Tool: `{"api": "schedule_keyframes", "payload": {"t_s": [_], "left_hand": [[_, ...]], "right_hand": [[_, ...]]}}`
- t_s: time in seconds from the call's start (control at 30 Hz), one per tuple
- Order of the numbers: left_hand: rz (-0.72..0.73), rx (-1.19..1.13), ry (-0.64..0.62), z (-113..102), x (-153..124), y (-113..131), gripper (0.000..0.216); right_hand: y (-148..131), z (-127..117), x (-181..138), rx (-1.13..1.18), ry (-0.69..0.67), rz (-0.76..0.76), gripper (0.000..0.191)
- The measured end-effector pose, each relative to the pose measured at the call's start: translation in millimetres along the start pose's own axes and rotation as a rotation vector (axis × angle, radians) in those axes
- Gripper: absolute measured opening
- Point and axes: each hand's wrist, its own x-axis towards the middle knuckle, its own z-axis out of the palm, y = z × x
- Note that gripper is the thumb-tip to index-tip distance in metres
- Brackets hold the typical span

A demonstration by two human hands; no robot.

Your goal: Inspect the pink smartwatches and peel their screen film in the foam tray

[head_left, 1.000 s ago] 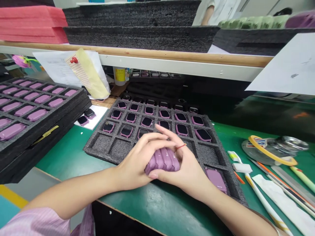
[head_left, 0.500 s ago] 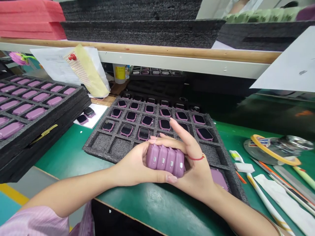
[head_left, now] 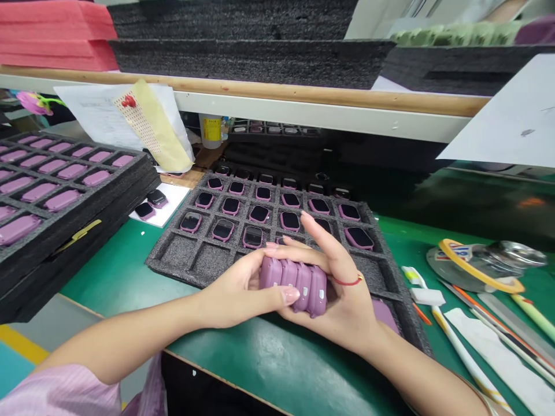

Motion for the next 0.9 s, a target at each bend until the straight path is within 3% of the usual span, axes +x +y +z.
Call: {"api": "schedule_keyframes", "payload": {"t_s": [0.2, 0.4, 0.63, 0.73, 0.9], "left_hand": [[0.018, 0.065, -0.024, 2.5, 1.5, -0.2, 0.062], [0.032, -0.063, -0.118, -8.0, -1.5, -8.0, 0.054], [-0.057, -0.134, -0.024, -10.2, 3.1, -11.8, 0.053], [-0.013, -0.117, -0.019, -8.8, 3.7, -11.4, 0.052], [0.033, 0.045, 0.039, -5.9, 3.0, -10.1, 0.050]], "right_hand": [[1.1, -1.4, -0.8, 0.010, 0.004, 0.007, 0.097], [0.5, -0.9, -0.7, 0.031, -0.007, 0.010, 0.102], [3.4, -0.3, -0.5, 0.004, -0.001, -0.001, 0.105], [5.4, 0.5, -0.9, -0.013, -0.001, -0.023, 0.105], [5.1, 1.3, 0.1, -0.047, -0.009, -0.086, 0.086]]}}
